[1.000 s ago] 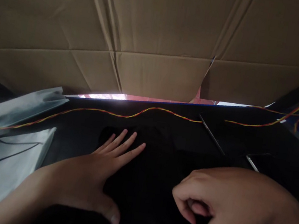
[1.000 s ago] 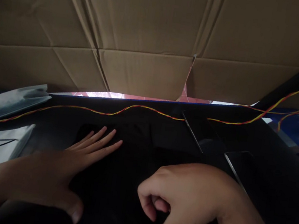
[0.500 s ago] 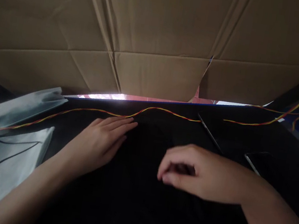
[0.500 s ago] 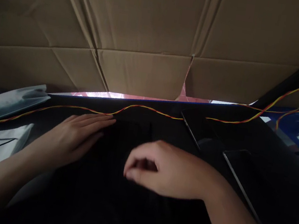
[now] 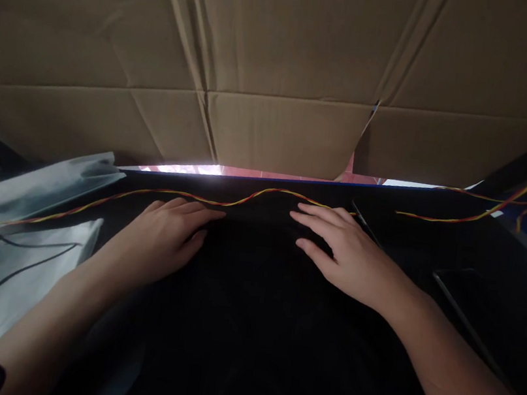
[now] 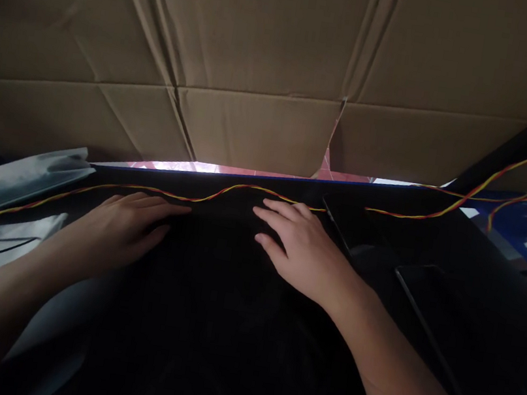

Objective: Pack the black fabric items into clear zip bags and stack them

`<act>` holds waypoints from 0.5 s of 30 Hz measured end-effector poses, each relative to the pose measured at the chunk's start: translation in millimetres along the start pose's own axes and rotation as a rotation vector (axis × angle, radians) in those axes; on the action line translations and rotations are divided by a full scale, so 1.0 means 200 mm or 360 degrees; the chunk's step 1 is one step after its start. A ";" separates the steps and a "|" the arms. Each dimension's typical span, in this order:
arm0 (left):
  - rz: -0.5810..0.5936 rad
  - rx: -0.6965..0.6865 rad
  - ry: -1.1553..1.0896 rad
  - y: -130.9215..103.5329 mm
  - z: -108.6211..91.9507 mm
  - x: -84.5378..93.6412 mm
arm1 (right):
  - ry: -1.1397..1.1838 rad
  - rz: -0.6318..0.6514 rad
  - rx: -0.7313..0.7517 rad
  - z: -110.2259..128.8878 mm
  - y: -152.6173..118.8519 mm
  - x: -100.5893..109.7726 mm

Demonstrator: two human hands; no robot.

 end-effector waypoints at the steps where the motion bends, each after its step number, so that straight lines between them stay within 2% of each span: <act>1: -0.0016 -0.0008 -0.0026 0.00 0.00 0.00 | 0.0009 -0.0050 -0.0024 0.00 0.01 -0.01; 5: -0.0079 -0.0030 -0.0092 0.01 -0.02 0.04 | 0.0024 -0.0144 -0.0032 -0.01 0.04 -0.05; 9: -0.0226 -0.0112 -0.0208 -0.01 -0.05 0.18 | 0.0048 -0.0315 0.0081 0.04 0.01 0.09; 10: -0.0163 -0.0172 -0.0282 -0.01 -0.07 0.20 | 0.0068 -0.0260 0.0108 0.05 0.00 0.11; 12: 0.0147 -0.0246 -0.0468 -0.03 -0.10 0.16 | 0.0153 0.0097 0.0128 0.08 -0.03 0.09; 14: 0.0493 -0.0196 -0.0603 -0.06 -0.11 0.09 | 0.0245 0.0495 0.0048 0.09 -0.07 0.04; 15: 0.0589 -0.0152 -0.0629 -0.07 -0.11 0.07 | 0.0270 0.0597 -0.0010 0.09 -0.09 0.02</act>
Point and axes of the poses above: each hand's wrist, its own y-axis towards the middle knuckle, its own x-axis out of the back of the hand, z = x × y, the point moved 8 cm from there along y, towards the middle knuckle, and after that the axes turned 1 degree about -x, right-handed, at the moved point
